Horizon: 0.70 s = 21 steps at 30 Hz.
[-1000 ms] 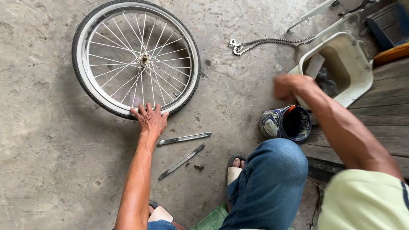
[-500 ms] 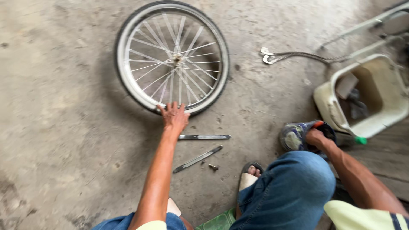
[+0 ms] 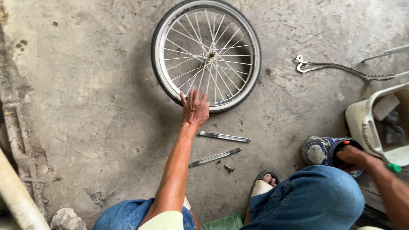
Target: The person sits on the floor and uses tire levers to remove a bicycle tire from its rim. They then stand, carry the wheel to a workbench, and adjust the hub and axle components by hand.
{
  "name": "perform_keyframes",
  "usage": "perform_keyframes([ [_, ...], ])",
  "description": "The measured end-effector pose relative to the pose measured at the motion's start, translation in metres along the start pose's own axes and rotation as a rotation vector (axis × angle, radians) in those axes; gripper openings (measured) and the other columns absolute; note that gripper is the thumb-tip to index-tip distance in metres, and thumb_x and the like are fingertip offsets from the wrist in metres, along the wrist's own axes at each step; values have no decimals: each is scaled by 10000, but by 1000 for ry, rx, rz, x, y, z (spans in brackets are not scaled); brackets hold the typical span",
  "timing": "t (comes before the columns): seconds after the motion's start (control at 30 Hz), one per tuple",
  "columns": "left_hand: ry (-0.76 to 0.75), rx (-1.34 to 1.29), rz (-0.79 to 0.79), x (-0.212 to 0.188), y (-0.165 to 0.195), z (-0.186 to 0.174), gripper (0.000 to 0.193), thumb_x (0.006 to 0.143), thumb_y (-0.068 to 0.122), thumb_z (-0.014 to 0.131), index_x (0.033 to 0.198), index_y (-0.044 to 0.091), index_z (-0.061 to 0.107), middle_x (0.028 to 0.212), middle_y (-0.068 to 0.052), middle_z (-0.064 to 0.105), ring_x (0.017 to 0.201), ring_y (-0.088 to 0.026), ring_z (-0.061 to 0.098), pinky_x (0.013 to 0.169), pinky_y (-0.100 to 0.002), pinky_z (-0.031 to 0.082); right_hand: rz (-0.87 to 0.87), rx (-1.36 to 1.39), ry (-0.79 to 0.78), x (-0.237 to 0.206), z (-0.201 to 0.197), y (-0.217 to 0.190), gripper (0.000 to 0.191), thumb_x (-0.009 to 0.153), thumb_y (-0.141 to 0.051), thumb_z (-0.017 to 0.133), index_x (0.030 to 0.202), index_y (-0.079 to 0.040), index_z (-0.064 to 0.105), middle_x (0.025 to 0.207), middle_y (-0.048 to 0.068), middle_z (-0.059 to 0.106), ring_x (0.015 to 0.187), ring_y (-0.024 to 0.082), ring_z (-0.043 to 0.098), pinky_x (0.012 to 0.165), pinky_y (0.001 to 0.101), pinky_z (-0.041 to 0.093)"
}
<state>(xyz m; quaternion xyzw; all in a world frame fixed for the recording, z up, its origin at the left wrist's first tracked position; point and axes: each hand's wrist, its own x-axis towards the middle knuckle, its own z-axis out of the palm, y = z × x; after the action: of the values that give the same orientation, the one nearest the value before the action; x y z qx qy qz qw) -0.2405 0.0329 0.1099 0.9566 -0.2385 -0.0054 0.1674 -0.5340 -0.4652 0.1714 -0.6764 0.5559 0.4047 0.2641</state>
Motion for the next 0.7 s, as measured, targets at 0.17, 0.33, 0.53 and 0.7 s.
perform_keyframes([
  [0.17,459,-204,-590,12,-34,26,697,924,342,666,1492,14,430,1552,-353,273,1396,-478,297,1059,-627,288,31,-299,-281,2,-40,-28,360,990,-271,655,786,25,631,626,88,523,447,185,421,358,330,373],
  [0.33,431,-926,-1044,17,-71,52,709,972,403,664,1443,-79,444,1434,-327,520,1312,-442,535,1093,-563,446,-157,-806,-58,-45,-65,-114,308,1009,-312,622,859,-86,766,712,80,682,535,181,608,446,294,481],
  [0.53,171,-1434,-1325,9,-69,43,696,882,338,671,1460,25,443,1465,-211,519,1269,-400,546,876,-641,522,-794,-434,79,-134,34,-259,416,941,-540,642,1249,-268,704,978,74,801,723,193,736,605,361,631],
  [0.7,155,-1479,-1305,7,-52,17,723,915,356,646,1520,122,326,1483,-195,481,1265,-412,552,805,-648,540,-1369,-264,-109,-160,161,-346,259,994,-266,632,1177,-117,738,928,107,788,661,190,713,522,285,599],
])
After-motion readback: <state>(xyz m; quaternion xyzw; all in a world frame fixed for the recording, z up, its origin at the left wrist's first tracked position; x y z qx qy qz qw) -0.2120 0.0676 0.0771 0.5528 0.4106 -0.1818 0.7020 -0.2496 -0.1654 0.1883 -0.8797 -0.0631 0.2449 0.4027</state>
